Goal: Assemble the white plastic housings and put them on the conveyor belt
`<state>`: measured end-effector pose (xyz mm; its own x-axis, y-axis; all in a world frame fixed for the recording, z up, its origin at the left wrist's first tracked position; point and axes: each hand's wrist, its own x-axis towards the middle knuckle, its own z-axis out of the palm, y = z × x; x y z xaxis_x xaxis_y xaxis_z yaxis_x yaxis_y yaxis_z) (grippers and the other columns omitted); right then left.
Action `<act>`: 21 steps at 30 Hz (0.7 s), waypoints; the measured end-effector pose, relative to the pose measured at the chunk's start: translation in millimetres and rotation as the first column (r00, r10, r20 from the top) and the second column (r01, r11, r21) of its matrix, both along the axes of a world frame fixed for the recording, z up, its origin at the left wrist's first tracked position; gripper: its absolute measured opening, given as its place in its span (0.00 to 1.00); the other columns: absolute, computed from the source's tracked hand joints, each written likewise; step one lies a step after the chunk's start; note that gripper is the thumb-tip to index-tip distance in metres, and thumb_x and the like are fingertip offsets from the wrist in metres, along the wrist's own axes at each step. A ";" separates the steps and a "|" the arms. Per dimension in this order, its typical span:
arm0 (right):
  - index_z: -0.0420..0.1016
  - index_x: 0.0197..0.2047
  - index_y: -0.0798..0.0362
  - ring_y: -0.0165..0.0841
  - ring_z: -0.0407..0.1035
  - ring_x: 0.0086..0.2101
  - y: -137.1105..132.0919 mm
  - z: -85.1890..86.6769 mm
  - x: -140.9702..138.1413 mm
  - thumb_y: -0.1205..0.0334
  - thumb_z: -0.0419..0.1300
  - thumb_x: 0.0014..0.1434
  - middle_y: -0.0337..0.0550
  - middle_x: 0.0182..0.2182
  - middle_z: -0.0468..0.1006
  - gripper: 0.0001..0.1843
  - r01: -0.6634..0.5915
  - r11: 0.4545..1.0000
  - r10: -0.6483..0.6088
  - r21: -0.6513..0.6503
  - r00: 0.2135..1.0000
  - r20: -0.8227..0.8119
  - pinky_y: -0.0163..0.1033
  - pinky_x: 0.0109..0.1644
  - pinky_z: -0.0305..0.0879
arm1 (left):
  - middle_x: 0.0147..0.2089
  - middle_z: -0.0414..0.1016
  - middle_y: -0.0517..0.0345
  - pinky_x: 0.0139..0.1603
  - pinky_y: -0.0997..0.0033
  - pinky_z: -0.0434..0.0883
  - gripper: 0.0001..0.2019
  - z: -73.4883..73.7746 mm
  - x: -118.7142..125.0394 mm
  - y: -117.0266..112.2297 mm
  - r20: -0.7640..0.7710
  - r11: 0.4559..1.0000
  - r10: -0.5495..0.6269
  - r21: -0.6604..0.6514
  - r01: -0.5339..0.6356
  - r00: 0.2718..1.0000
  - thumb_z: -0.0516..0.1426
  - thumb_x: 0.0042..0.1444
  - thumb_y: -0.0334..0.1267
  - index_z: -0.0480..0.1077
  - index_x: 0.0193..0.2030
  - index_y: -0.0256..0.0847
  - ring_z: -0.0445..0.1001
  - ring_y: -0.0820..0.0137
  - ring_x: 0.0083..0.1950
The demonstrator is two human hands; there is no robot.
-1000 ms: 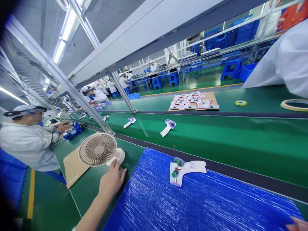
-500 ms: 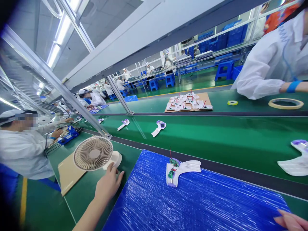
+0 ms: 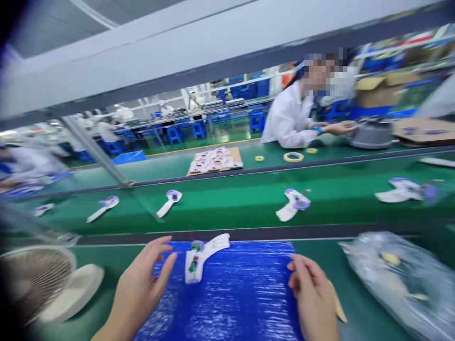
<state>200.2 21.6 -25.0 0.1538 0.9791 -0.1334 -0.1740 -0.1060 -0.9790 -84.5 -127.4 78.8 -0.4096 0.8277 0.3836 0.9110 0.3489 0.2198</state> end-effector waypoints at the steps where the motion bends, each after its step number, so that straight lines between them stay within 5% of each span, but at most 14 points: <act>1: 0.76 0.36 0.53 0.27 0.59 0.18 0.3 2.7 -0.2 0.46 0.67 0.49 0.38 0.23 0.70 0.19 0.003 1.000 -0.004 -0.017 1.000 -0.029 0.32 0.17 0.51 | 0.54 0.73 0.56 0.48 0.64 0.71 0.12 3.2 16.3 35.3 0.004 0.991 -0.136 -0.003 0.136 0.991 0.49 0.64 0.49 0.68 0.45 0.47 0.73 0.63 0.51; 3: 0.75 0.37 0.52 0.26 0.58 0.19 0.0 8.1 -1.5 0.46 0.65 0.52 0.38 0.26 0.70 0.18 0.008 0.999 -0.012 -0.037 0.994 -0.108 0.31 0.17 0.51 | 0.53 0.73 0.54 0.51 0.63 0.69 0.13 2.6 52.9 110.0 0.053 0.937 -0.326 -0.111 0.330 0.944 0.48 0.65 0.47 0.67 0.49 0.45 0.71 0.62 0.53; 6: 0.74 0.39 0.52 0.25 0.58 0.20 -0.3 13.2 -1.9 0.46 0.63 0.54 0.36 0.27 0.69 0.18 0.031 0.999 -0.036 -0.034 0.984 -0.176 0.29 0.18 0.52 | 0.55 0.72 0.46 0.51 0.60 0.69 0.23 -16.4 107.0 208.7 0.088 0.871 -0.433 -0.216 0.442 0.897 0.53 0.62 0.49 0.62 0.59 0.39 0.69 0.56 0.54; 9: 0.73 0.41 0.52 0.25 0.58 0.19 1.6 13.8 0.8 0.45 0.62 0.55 0.37 0.27 0.70 0.20 0.043 0.999 -0.047 -0.030 0.982 -0.182 0.30 0.17 0.52 | 0.53 0.72 0.40 0.49 0.58 0.68 0.27 -45.0 143.9 264.6 0.093 0.843 -0.467 -0.255 0.474 0.879 0.55 0.60 0.49 0.60 0.61 0.35 0.70 0.53 0.53; 14: 0.71 0.42 0.53 0.25 0.58 0.19 5.2 14.6 3.3 0.43 0.62 0.55 0.37 0.27 0.70 0.22 0.066 0.997 -0.075 -0.049 0.975 -0.209 0.29 0.17 0.53 | 0.52 0.70 0.41 0.51 0.57 0.66 0.22 -71.7 160.9 272.7 0.046 0.814 -0.521 -0.275 0.512 0.853 0.49 0.64 0.35 0.56 0.65 0.36 0.69 0.55 0.54; 18: 0.71 0.43 0.53 0.24 0.58 0.20 5.4 17.2 4.1 0.43 0.63 0.54 0.36 0.27 0.70 0.23 0.071 0.996 -0.083 -0.061 0.972 -0.221 0.29 0.18 0.53 | 0.52 0.70 0.42 0.49 0.56 0.67 0.24 -60.0 154.9 252.6 0.029 0.820 -0.511 -0.282 0.498 0.859 0.49 0.63 0.35 0.55 0.66 0.35 0.68 0.54 0.52; 21: 0.72 0.46 0.52 0.25 0.59 0.20 6.5 18.6 8.4 0.42 0.63 0.54 0.36 0.28 0.71 0.25 0.110 0.994 -0.111 -0.015 0.972 -0.205 0.30 0.18 0.54 | 0.54 0.68 0.42 0.50 0.56 0.67 0.24 -44.7 143.6 212.8 0.023 0.840 -0.487 -0.259 0.476 0.873 0.45 0.65 0.33 0.50 0.68 0.34 0.67 0.55 0.53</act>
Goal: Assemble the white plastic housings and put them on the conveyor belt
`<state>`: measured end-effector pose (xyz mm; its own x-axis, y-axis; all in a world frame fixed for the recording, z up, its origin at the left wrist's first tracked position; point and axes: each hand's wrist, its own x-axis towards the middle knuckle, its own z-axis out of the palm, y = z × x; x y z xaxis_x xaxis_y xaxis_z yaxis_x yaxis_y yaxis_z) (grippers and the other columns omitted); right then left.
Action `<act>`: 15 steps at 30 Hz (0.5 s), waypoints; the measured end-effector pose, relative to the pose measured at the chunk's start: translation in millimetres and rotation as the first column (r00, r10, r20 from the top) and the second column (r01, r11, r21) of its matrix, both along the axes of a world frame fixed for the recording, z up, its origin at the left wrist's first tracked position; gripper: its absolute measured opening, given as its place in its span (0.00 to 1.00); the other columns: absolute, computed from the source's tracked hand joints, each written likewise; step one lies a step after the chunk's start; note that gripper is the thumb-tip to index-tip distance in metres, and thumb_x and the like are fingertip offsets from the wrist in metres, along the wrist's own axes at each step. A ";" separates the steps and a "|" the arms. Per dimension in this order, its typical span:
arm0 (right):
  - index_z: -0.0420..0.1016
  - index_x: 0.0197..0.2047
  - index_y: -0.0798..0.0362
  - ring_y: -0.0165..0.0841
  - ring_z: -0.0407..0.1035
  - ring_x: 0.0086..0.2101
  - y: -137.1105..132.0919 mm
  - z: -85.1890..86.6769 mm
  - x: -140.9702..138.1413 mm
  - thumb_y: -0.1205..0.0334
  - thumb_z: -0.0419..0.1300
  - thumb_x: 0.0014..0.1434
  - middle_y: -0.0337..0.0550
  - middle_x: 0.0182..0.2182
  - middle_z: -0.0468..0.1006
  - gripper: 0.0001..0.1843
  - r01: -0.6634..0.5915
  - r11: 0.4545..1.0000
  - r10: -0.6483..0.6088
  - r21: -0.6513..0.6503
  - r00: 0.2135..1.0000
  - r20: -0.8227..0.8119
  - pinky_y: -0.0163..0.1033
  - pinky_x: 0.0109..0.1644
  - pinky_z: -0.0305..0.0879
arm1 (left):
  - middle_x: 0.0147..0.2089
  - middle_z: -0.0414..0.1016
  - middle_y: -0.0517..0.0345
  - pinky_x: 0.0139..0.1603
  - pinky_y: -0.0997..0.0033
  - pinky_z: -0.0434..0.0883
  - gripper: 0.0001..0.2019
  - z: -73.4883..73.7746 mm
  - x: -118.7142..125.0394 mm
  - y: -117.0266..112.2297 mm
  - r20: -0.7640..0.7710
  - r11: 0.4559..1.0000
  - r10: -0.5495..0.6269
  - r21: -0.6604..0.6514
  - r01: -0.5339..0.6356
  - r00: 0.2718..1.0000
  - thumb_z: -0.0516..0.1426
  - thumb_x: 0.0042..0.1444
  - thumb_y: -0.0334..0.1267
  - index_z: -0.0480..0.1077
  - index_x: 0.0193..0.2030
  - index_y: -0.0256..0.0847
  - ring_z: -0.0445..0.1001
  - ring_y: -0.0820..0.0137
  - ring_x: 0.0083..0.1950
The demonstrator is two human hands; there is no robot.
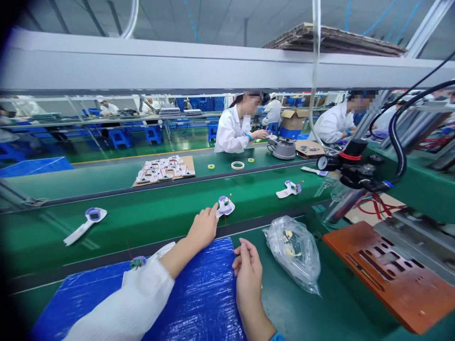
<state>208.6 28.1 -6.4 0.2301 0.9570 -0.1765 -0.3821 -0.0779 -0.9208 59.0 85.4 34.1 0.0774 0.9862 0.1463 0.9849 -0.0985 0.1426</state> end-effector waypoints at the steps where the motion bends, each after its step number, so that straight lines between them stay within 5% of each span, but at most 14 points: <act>1: 0.72 0.48 0.52 0.25 0.59 0.20 0.1 0.9 1.6 0.43 0.62 0.54 0.36 0.28 0.71 0.25 0.005 1.000 -0.005 0.021 1.000 0.019 0.30 0.18 0.54 | 0.56 0.67 0.43 0.52 0.56 0.66 0.25 2.8 -5.9 -20.3 0.007 1.000 -0.011 0.008 0.011 1.000 0.44 0.66 0.34 0.48 0.69 0.36 0.66 0.56 0.54; 5: 0.75 0.52 0.53 0.27 0.59 0.21 -4.7 6.8 2.4 0.46 0.63 0.54 0.36 0.24 0.69 0.26 -0.234 0.967 0.206 0.102 0.951 0.229 0.32 0.22 0.57 | 0.59 0.66 0.49 0.53 0.56 0.66 0.26 -3.1 -33.9 -114.8 0.097 0.990 -0.131 -0.043 0.136 0.987 0.43 0.66 0.31 0.46 0.70 0.45 0.66 0.59 0.55; 8: 0.81 0.42 0.53 0.31 0.63 0.25 -13.4 9.7 -4.7 0.48 0.64 0.54 0.41 0.26 0.73 0.19 -0.526 0.845 0.452 0.098 0.799 0.397 0.35 0.27 0.61 | 0.60 0.65 0.49 0.56 0.52 0.64 0.28 -12.3 -42.0 -161.6 0.162 0.988 -0.121 -0.074 0.134 0.979 0.43 0.61 0.25 0.49 0.68 0.44 0.64 0.57 0.58; 11: 0.82 0.39 0.53 0.31 0.65 0.26 -20.2 7.6 -11.2 0.48 0.61 0.57 0.43 0.28 0.75 0.18 -0.674 0.738 0.589 0.046 0.675 0.445 0.35 0.27 0.61 | 0.63 0.63 0.51 0.60 0.49 0.60 0.25 -11.4 -33.7 -171.1 0.273 0.988 -0.129 -0.047 0.147 0.953 0.47 0.57 0.25 0.58 0.62 0.43 0.61 0.57 0.61; 15: 0.81 0.42 0.52 0.28 0.61 0.23 -20.8 2.2 -12.0 0.50 0.61 0.58 0.41 0.28 0.74 0.16 -0.735 0.678 0.641 0.026 0.608 0.469 0.33 0.24 0.57 | 0.55 0.70 0.54 0.51 0.52 0.65 0.15 -6.1 -26.5 -155.0 0.391 0.967 -0.193 -0.077 0.241 0.900 0.53 0.57 0.29 0.65 0.51 0.44 0.65 0.57 0.54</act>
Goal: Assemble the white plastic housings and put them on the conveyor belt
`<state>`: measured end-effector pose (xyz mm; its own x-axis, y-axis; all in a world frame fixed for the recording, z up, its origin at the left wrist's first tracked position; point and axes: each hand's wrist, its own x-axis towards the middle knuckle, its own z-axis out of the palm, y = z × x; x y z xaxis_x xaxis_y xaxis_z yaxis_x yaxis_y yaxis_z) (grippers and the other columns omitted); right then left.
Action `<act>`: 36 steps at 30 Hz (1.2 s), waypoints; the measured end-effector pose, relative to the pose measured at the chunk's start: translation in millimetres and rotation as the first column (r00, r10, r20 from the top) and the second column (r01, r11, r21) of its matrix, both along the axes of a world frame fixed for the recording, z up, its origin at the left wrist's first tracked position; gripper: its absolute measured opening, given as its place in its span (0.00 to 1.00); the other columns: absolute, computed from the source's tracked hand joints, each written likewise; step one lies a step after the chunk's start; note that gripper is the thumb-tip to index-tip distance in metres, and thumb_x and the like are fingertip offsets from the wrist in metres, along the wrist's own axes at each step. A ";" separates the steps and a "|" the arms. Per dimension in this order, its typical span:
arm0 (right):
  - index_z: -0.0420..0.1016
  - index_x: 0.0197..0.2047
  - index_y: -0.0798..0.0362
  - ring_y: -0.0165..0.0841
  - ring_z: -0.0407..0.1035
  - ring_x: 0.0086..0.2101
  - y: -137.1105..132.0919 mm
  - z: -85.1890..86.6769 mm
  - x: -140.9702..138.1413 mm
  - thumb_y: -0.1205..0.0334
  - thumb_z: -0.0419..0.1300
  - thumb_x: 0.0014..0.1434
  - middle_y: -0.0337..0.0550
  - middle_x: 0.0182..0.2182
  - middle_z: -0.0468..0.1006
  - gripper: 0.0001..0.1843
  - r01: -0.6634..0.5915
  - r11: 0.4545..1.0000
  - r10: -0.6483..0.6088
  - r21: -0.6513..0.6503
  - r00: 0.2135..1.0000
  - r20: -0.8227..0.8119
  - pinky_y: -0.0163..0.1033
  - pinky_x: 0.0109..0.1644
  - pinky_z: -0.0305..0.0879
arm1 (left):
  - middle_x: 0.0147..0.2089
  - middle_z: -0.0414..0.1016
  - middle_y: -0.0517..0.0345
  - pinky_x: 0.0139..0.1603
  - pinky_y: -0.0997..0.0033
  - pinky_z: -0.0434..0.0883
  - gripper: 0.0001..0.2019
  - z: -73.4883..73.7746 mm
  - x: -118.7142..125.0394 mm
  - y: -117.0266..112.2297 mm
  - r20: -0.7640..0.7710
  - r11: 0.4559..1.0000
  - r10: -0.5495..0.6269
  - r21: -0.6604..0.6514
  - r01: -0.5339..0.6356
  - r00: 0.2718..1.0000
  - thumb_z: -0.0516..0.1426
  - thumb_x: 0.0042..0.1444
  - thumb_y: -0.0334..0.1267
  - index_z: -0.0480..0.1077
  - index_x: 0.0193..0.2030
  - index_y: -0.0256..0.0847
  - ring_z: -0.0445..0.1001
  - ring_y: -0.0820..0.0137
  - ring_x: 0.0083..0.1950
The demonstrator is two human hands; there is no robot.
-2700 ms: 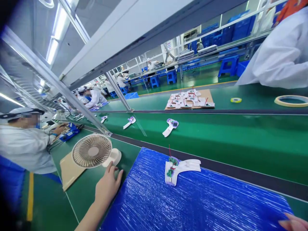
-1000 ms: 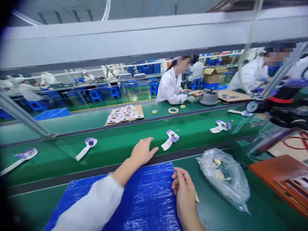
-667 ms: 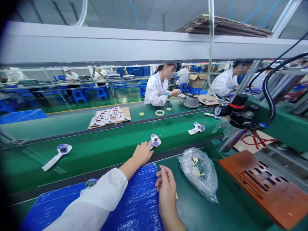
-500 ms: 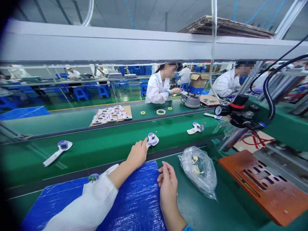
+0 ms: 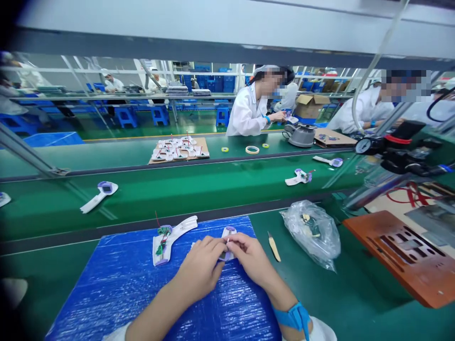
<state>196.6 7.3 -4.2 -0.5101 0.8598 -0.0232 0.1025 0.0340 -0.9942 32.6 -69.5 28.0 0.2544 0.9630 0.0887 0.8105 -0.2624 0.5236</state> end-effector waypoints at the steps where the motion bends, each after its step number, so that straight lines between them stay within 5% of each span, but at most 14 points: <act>1: 0.81 0.41 0.52 0.27 0.60 0.22 0.8 -1.3 0.4 0.51 0.61 0.58 0.41 0.29 0.73 0.15 -0.004 1.000 0.004 0.015 1.000 0.002 0.33 0.24 0.57 | 0.52 0.72 0.55 0.50 0.53 0.65 0.14 -0.9 -1.9 4.3 0.038 1.000 -0.012 -0.013 0.012 0.999 0.54 0.56 0.29 0.66 0.49 0.44 0.66 0.57 0.52; 4: 0.80 0.35 0.53 0.25 0.59 0.22 3.1 -4.9 0.2 0.51 0.60 0.59 0.40 0.30 0.70 0.14 0.004 0.999 -0.003 0.045 1.000 -0.010 0.33 0.24 0.56 | 0.45 0.72 0.57 0.48 0.60 0.65 0.10 -9.1 -13.0 14.0 0.303 0.996 0.054 -0.088 -0.028 0.951 0.56 0.57 0.32 0.67 0.46 0.44 0.67 0.62 0.48; 8: 0.77 0.34 0.53 0.25 0.59 0.22 2.9 -7.3 -1.9 0.51 0.60 0.60 0.40 0.35 0.71 0.13 -0.008 1.000 0.009 0.021 1.000 -0.024 0.33 0.25 0.56 | 0.41 0.70 0.58 0.35 0.73 0.65 0.08 -22.4 -21.1 23.2 0.668 0.945 0.307 -0.300 -0.133 0.677 0.56 0.59 0.40 0.64 0.43 0.42 0.68 0.71 0.37; 12: 0.77 0.35 0.52 0.30 0.63 0.27 -0.7 -2.9 -3.6 0.53 0.59 0.61 0.40 0.30 0.74 0.12 -0.058 0.998 0.057 0.034 0.997 0.043 0.35 0.31 0.59 | 0.47 0.70 0.56 0.27 0.76 0.62 0.13 -27.1 -18.1 30.2 0.771 0.904 0.425 -0.385 -0.185 0.475 0.59 0.56 0.45 0.62 0.41 0.41 0.63 0.80 0.26; 17: 0.78 0.36 0.51 0.34 0.68 0.36 -3.4 -2.7 -5.7 0.55 0.58 0.62 0.41 0.34 0.77 0.11 -0.070 0.991 0.063 0.116 0.996 0.061 0.38 0.41 0.61 | 0.49 0.71 0.47 0.20 0.77 0.59 0.22 -22.9 -21.8 31.3 0.806 0.903 0.370 -0.428 0.023 0.461 0.51 0.60 0.56 0.70 0.40 0.37 0.66 0.77 0.26; 20: 0.77 0.37 0.52 0.32 0.66 0.29 -2.9 -10.2 -7.3 0.52 0.61 0.59 0.39 0.29 0.76 0.12 0.009 1.000 -0.009 0.002 1.000 0.002 0.36 0.34 0.60 | 0.54 0.70 0.47 0.27 0.77 0.64 0.23 -23.2 -22.2 29.3 0.860 0.913 0.317 -0.391 0.119 0.399 0.61 0.54 0.50 0.67 0.52 0.40 0.69 0.75 0.33; 22: 0.77 0.35 0.53 0.30 0.63 0.26 -2.4 -14.7 -8.3 0.51 0.64 0.56 0.38 0.26 0.75 0.13 0.044 0.997 -0.046 -0.069 0.998 -0.038 0.35 0.31 0.58 | 0.55 0.70 0.48 0.30 0.77 0.65 0.28 -26.0 -18.9 28.3 0.864 0.922 0.330 -0.381 0.065 0.381 0.64 0.51 0.45 0.61 0.56 0.43 0.69 0.75 0.34; 27: 0.77 0.33 0.54 0.29 0.62 0.24 -4.5 -14.8 -9.8 0.50 0.65 0.55 0.37 0.23 0.73 0.14 0.087 0.992 -0.095 -0.096 0.992 -0.083 0.35 0.29 0.57 | 0.59 0.68 0.48 0.43 0.69 0.70 0.17 -34.2 -10.1 26.7 0.773 0.940 0.333 -0.320 -0.121 0.540 0.55 0.62 0.45 0.57 0.54 0.44 0.73 0.71 0.40; 32: 0.77 0.32 0.53 0.30 0.63 0.26 -8.8 -7.8 -11.2 0.52 0.62 0.58 0.39 0.26 0.73 0.13 0.146 0.989 -0.143 0.034 0.988 -0.063 0.35 0.31 0.58 | 0.55 0.71 0.48 0.56 0.59 0.68 0.19 -34.5 -10.5 26.9 0.568 0.980 0.194 -0.142 -0.137 0.800 0.50 0.65 0.43 0.62 0.61 0.42 0.70 0.63 0.55; 36: 0.76 0.31 0.52 0.31 0.62 0.27 -10.1 -5.4 -11.2 0.55 0.59 0.61 0.39 0.26 0.71 0.12 0.160 0.973 -0.162 0.164 0.987 -0.004 0.35 0.31 0.57 | 0.58 0.67 0.47 0.61 0.58 0.64 0.21 -33.2 -10.3 26.5 0.460 0.996 0.091 -0.022 -0.091 0.883 0.45 0.68 0.41 0.60 0.65 0.41 0.66 0.64 0.59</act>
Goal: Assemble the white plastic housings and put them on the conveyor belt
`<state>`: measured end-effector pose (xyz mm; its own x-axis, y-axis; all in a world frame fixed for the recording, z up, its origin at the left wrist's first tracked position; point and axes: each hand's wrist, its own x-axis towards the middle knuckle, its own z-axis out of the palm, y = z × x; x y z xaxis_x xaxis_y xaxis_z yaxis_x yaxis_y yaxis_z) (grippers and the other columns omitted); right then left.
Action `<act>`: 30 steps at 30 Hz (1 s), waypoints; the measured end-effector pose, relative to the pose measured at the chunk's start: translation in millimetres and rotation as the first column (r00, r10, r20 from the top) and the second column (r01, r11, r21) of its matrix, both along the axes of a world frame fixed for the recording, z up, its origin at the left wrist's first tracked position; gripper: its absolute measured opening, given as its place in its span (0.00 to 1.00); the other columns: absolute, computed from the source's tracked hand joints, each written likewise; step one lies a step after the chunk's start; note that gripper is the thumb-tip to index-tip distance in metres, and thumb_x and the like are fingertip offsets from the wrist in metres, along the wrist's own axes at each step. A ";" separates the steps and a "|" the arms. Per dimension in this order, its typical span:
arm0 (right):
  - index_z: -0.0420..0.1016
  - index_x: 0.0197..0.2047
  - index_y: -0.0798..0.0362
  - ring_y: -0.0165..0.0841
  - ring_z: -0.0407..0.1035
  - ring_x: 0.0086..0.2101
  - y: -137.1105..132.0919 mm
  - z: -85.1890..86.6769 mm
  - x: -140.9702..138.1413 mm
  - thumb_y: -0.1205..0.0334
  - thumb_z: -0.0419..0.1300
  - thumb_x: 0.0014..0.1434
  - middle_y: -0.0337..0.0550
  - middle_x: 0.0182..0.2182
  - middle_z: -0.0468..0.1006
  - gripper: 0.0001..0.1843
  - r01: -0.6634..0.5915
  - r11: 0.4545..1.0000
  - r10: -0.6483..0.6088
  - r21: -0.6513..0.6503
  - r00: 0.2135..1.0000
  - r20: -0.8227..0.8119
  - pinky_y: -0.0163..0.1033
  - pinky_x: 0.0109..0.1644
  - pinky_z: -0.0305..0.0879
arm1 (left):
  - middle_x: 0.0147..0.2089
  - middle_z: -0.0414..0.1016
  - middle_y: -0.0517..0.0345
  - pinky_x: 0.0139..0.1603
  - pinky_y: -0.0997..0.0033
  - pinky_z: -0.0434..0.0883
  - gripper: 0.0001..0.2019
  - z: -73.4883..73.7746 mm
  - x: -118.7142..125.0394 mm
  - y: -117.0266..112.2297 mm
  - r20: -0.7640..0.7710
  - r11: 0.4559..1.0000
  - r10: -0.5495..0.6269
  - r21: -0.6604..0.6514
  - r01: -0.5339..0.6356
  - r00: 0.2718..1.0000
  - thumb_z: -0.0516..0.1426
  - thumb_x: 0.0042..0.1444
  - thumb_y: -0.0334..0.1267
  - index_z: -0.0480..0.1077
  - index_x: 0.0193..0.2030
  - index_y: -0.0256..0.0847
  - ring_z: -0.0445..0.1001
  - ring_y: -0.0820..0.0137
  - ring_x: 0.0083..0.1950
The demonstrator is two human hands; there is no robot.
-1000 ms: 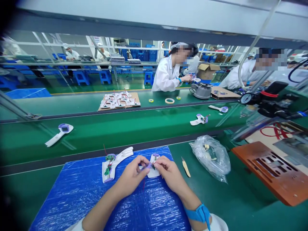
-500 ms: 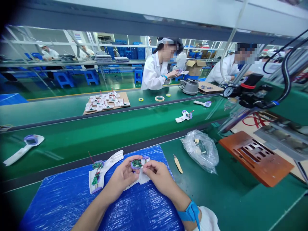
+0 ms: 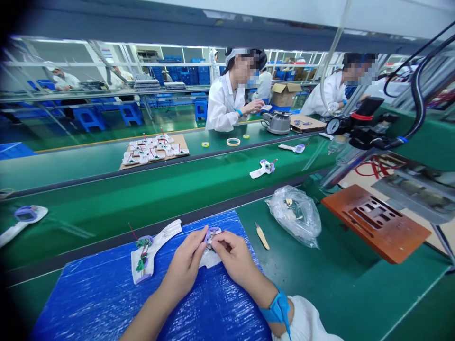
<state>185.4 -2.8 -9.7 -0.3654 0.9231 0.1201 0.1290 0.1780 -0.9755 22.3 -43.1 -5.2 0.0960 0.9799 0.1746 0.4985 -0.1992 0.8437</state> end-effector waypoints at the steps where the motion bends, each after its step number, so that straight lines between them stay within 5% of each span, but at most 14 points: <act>1: 0.75 0.31 0.52 0.31 0.62 0.27 0.0 0.2 0.2 0.56 0.58 0.62 0.39 0.26 0.71 0.11 -0.005 1.000 0.004 0.020 1.000 0.013 0.35 0.31 0.57 | 0.58 0.67 0.47 0.61 0.59 0.64 0.21 0.0 0.1 -0.2 -0.002 1.000 -0.002 0.003 0.002 1.000 0.44 0.68 0.41 0.59 0.65 0.41 0.66 0.64 0.59; 13: 0.74 0.33 0.52 0.32 0.64 0.28 -2.7 3.0 2.7 0.61 0.54 0.65 0.39 0.27 0.70 0.11 -0.051 0.982 0.022 0.182 0.987 0.158 0.36 0.33 0.56 | 0.56 0.68 0.47 0.60 0.57 0.65 0.21 1.6 1.2 -0.2 -0.027 0.999 -0.026 -0.022 0.025 0.999 0.43 0.68 0.41 0.59 0.66 0.42 0.67 0.64 0.57; 30: 0.71 0.29 0.52 0.31 0.61 0.26 -4.2 2.5 -3.1 0.60 0.55 0.63 0.37 0.24 0.67 0.11 -0.015 0.997 0.008 0.071 0.995 0.099 0.35 0.30 0.56 | 0.54 0.69 0.46 0.57 0.57 0.67 0.22 1.2 3.7 -1.0 -0.034 0.999 -0.015 -0.053 0.013 0.999 0.43 0.68 0.42 0.60 0.66 0.43 0.68 0.63 0.55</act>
<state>182.3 -7.0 -7.1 -0.3889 0.9093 0.1482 0.2215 0.2485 -0.9430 26.1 -44.1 -4.0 0.1151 0.9862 0.1194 0.5252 -0.1624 0.8353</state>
